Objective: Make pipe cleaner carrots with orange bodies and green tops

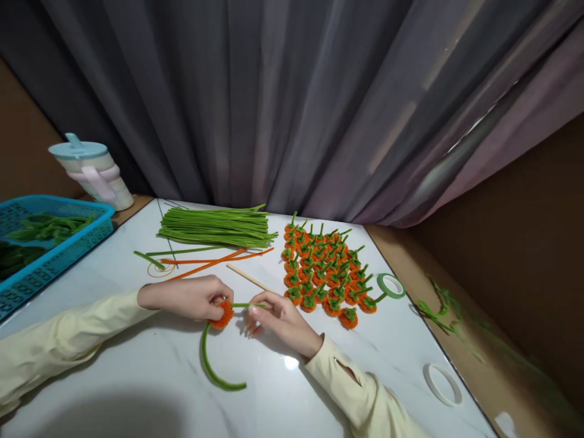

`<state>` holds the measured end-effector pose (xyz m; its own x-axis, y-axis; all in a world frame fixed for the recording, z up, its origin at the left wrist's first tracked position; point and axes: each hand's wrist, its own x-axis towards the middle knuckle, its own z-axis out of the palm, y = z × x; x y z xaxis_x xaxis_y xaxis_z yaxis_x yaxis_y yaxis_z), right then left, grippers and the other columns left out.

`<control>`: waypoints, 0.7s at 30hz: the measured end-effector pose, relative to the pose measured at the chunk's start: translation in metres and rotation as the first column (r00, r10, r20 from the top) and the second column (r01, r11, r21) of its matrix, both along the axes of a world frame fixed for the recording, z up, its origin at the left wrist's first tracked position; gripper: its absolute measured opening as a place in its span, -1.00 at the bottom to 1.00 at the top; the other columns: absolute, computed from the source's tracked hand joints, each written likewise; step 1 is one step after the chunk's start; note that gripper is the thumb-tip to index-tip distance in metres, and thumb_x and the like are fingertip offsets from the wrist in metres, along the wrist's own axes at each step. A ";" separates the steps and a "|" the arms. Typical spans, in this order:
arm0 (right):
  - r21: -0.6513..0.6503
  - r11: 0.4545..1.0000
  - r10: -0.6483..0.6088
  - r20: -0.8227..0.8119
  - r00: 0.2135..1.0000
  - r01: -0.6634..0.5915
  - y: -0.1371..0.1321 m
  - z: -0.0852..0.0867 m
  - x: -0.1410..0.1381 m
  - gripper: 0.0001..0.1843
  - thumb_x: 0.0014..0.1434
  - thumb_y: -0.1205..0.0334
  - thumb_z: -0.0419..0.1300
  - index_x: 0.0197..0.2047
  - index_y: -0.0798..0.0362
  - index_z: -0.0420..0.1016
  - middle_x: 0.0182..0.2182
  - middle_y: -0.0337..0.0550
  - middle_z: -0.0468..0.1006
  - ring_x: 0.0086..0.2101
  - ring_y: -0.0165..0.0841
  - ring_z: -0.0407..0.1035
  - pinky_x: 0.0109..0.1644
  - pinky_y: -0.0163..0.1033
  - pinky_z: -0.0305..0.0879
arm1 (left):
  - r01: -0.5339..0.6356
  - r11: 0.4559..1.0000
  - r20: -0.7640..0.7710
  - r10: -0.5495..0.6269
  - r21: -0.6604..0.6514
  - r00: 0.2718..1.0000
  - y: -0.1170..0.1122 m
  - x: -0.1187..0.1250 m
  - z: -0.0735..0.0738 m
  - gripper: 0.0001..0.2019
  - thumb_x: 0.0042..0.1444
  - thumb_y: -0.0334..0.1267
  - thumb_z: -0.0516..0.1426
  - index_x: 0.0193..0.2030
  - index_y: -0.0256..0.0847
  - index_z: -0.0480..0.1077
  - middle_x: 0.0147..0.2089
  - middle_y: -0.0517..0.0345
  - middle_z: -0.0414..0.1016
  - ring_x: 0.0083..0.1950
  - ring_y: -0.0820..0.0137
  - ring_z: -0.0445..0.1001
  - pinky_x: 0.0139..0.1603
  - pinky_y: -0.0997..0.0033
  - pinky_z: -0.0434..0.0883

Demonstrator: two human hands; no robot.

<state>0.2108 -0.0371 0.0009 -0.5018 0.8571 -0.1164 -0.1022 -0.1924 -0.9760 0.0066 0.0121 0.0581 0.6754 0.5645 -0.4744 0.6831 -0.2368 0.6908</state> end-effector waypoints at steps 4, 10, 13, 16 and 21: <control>0.038 0.999 0.020 0.089 0.996 -0.023 -0.002 -0.006 -0.003 -0.64 0.09 -0.02 0.15 -0.41 0.17 0.34 -0.56 -0.13 0.49 -0.62 -0.48 0.33 -0.62 -0.40 0.20 | 0.033 0.997 0.021 -0.034 0.065 0.999 -0.005 0.004 -0.005 -0.90 -0.19 -0.32 0.02 -0.56 -0.25 0.34 -0.60 0.26 0.32 -0.61 0.54 0.13 -0.66 0.57 0.04; 0.071 0.996 0.043 0.106 0.993 -0.051 -0.003 -0.011 -0.004 -0.64 0.11 -0.01 0.15 -0.41 0.19 0.37 -0.59 -0.14 0.48 -0.64 -0.53 0.25 -0.60 -0.41 0.10 | 0.075 0.992 0.070 -0.082 0.098 0.994 -0.010 0.009 -0.016 -0.89 -0.18 -0.31 0.00 -0.64 -0.23 0.17 -0.67 0.33 0.05 -0.62 0.56 -0.03 -0.68 0.55 -0.04; 0.095 0.991 0.079 0.130 0.988 -0.092 -0.003 -0.011 -0.003 -0.65 0.12 0.00 0.13 -0.40 0.18 0.39 -0.60 -0.18 0.46 -0.64 -0.54 0.21 -0.56 -0.40 0.12 | 0.104 0.992 0.071 -0.109 0.077 0.991 -0.014 0.011 -0.020 -0.81 -0.20 -0.32 0.03 -0.69 -0.22 0.04 -0.68 0.35 -0.09 -0.63 0.57 -0.11 -0.69 0.53 -0.09; 0.112 0.983 0.125 0.176 0.976 -0.146 -0.003 -0.010 -0.003 -0.65 0.14 0.00 0.11 -0.38 0.16 0.40 -0.61 -0.21 0.45 -0.64 -0.54 0.19 -0.54 -0.39 0.13 | 0.086 0.995 0.070 -0.090 0.055 0.994 -0.019 0.014 -0.025 -0.82 -0.20 -0.31 0.03 -0.70 -0.22 0.08 -0.68 0.34 -0.11 -0.64 0.58 -0.11 -0.69 0.51 -0.11; 0.083 0.990 0.099 0.190 0.977 -0.116 -0.005 -0.006 -0.003 -0.64 0.11 -0.03 0.12 -0.41 0.16 0.38 -0.62 -0.23 0.43 -0.65 -0.56 0.17 -0.57 -0.42 0.09 | 0.064 0.998 0.132 -0.062 -0.013 0.989 -0.016 0.015 -0.031 -0.91 -0.19 -0.34 0.03 -0.58 -0.25 0.33 -0.69 0.36 -0.02 -0.65 0.58 -0.05 -0.69 0.55 -0.06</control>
